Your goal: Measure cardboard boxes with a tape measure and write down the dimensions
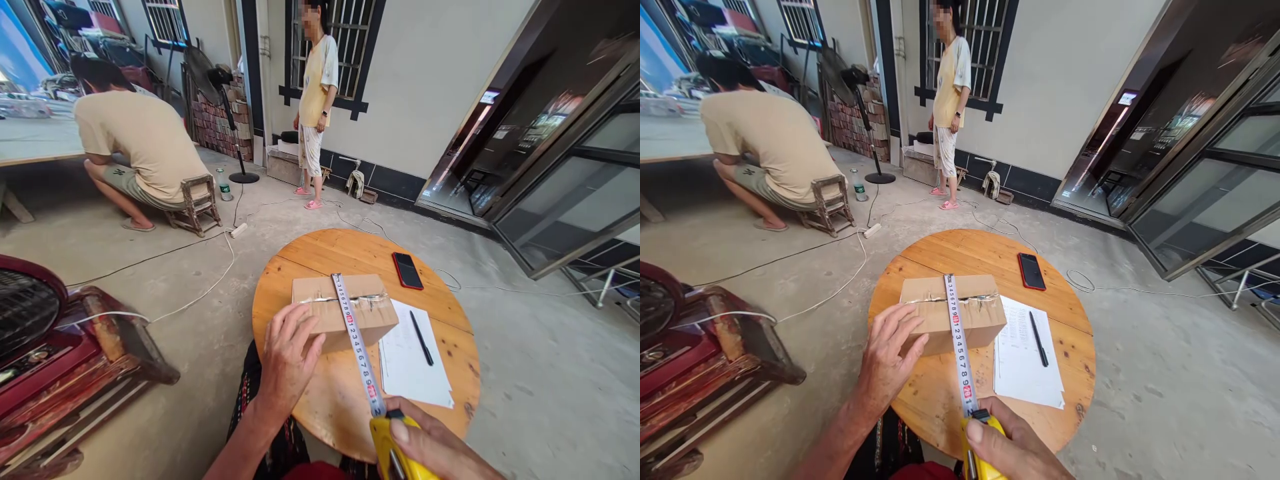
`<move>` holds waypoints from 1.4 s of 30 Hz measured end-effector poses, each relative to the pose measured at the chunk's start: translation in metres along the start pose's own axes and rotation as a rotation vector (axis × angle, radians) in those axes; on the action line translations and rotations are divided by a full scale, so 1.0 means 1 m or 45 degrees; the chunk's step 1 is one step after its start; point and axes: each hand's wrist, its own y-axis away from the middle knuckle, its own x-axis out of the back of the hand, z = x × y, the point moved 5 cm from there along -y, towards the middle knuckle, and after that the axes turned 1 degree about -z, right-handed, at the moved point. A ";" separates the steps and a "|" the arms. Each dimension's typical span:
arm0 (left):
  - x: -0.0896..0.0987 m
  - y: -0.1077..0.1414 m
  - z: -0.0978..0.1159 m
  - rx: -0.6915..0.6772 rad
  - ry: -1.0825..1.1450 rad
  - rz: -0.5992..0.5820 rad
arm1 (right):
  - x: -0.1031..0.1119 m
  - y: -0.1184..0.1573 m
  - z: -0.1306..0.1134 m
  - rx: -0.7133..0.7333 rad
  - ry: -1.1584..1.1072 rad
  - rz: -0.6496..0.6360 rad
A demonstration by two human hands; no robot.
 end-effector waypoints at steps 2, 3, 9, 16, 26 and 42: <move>0.001 0.000 0.001 0.004 0.003 -0.001 | 0.000 -0.001 0.003 -0.017 -0.033 0.022; 0.001 0.000 0.001 0.007 0.007 -0.003 | 0.000 -0.002 0.005 -0.019 -0.035 0.026; 0.001 0.001 0.000 0.016 0.020 0.000 | 0.004 -0.005 0.011 0.023 0.033 0.003; -0.001 0.002 -0.001 0.011 0.011 -0.008 | 0.005 -0.002 0.005 0.032 0.169 -0.004; -0.001 0.001 -0.001 -0.004 -0.009 -0.013 | 0.004 -0.003 -0.001 0.083 0.177 -0.051; -0.001 0.001 -0.006 -0.039 0.009 -0.007 | 0.016 -0.003 0.006 0.101 0.270 0.031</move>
